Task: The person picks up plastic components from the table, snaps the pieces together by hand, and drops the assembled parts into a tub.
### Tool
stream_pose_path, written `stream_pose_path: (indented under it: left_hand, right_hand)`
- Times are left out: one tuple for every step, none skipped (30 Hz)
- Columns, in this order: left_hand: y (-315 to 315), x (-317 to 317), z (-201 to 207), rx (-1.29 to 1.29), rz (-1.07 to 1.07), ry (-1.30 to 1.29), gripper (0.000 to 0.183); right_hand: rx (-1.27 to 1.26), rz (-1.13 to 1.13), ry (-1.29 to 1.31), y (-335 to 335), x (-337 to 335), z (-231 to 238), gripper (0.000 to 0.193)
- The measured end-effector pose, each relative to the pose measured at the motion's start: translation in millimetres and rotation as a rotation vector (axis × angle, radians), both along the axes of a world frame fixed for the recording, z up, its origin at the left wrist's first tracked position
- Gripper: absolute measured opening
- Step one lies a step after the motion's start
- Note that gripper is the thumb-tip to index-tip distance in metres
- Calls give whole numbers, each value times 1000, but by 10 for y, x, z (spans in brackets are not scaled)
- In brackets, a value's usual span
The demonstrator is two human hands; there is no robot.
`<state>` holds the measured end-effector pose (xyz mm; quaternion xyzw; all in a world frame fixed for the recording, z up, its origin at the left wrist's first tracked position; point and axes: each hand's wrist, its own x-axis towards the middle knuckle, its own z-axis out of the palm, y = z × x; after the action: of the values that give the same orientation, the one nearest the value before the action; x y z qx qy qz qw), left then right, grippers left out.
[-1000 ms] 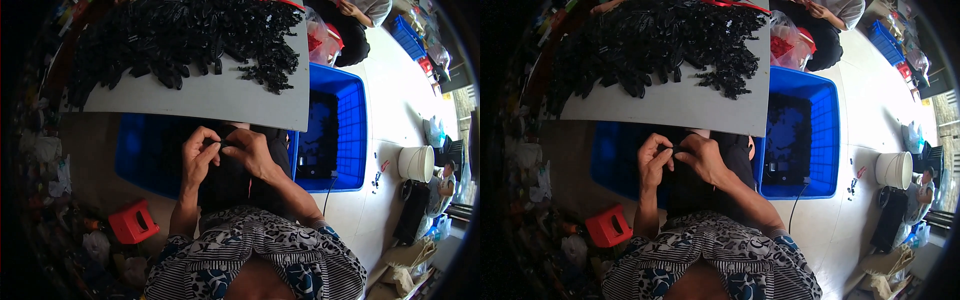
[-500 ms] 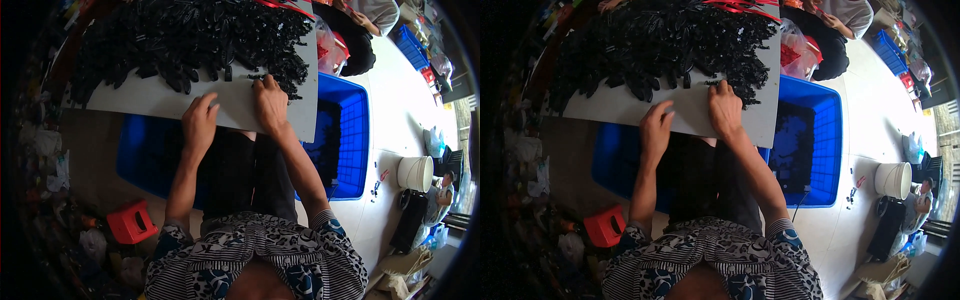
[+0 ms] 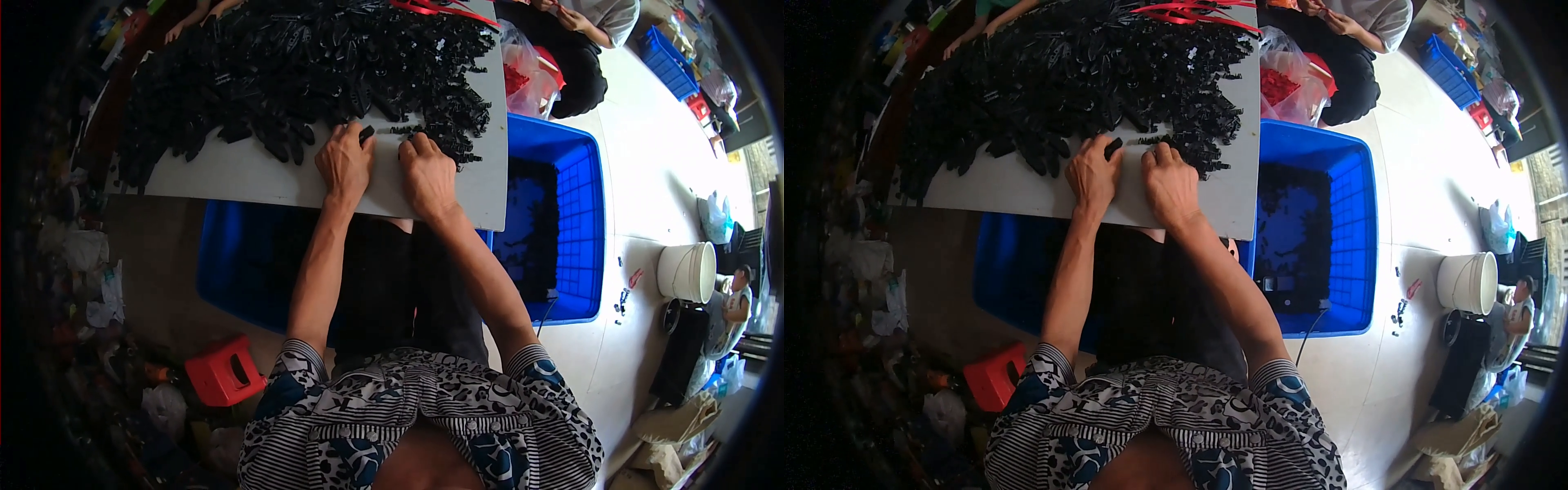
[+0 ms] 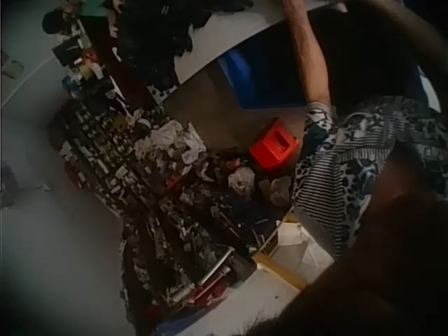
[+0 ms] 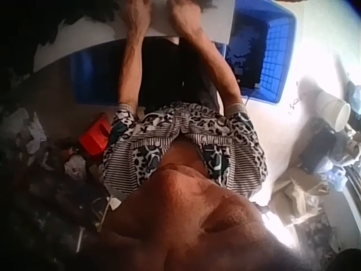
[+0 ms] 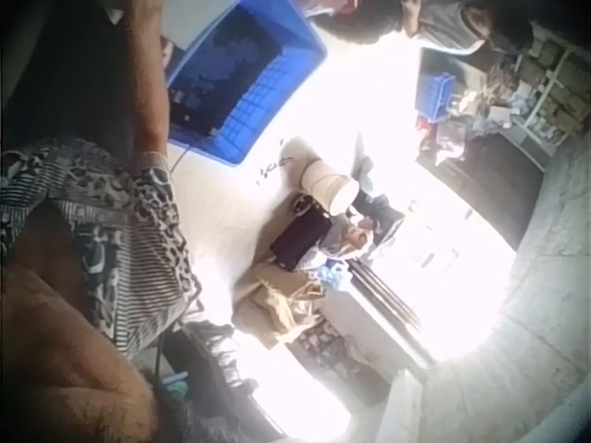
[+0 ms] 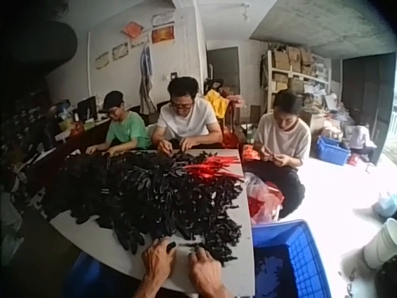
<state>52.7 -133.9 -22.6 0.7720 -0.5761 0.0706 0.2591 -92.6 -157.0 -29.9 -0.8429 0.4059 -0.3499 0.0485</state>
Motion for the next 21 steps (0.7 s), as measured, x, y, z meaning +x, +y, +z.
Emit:
stream_pose_path:
  left_hand:
    - [63,-23,2,-56,-32,23,23]
    - [125,-43,6,-113,-61,47,21]
    - [161,-59,17,-115,-61,40,21]
    - [186,-72,32,-195,-82,93,21]
    - [237,-49,52,-276,-93,140,21]
    - [274,-25,51,-284,-79,127,21]
    - [299,-1,26,-338,-113,159,21]
    - [324,32,9,-398,-141,185,22]
    - [351,34,7,-388,-157,238,24]
    - [357,35,13,-396,-139,195,23]
    - [355,-8,17,-401,-139,236,23]
    - [358,-2,-21,-409,-158,296,26]
    - [330,-26,-36,-413,-174,299,27]
    - [320,-51,-74,-454,-171,334,28]
    - [316,-55,-97,-463,-164,350,29]
    - [320,-18,-130,-490,-174,345,28]
    - [320,-26,-122,-508,-183,382,27]
    - [364,-2,-96,-526,-191,417,26]
    - [458,23,-91,-530,-162,453,26]
    - [544,10,-93,-536,-136,495,25]
    - [644,-26,-66,-515,-107,546,24]
  right_hand:
    - [0,-2,-9,-8,-15,-5,8]
    - [-1,-1,-19,-9,-24,-7,7]
    - [-4,-1,-25,-20,-31,-4,7]
    - [-11,1,-34,-37,-34,6,7]
    - [-18,15,-48,-37,2,19,7]
    - [-25,31,-58,-27,20,39,7]
    - [9,50,-22,-4,17,66,10]
    - [36,78,13,8,28,94,14]
    - [38,69,15,16,39,83,14]
    - [33,65,14,18,46,85,13]
    - [46,46,29,-1,32,38,13]
    - [31,54,40,21,17,60,11]
    - [13,45,6,7,-18,27,9]
    - [-23,52,-27,5,-35,-11,8]
    - [-8,54,-35,11,-48,0,7]
    - [16,54,-15,24,-46,20,6]
    - [-5,40,-3,19,-65,15,6]
    - [-5,42,14,24,-40,21,5]
    - [-3,51,25,46,-6,17,5]
    - [-1,57,41,52,14,15,5]
    - [-14,71,41,43,3,6,5]
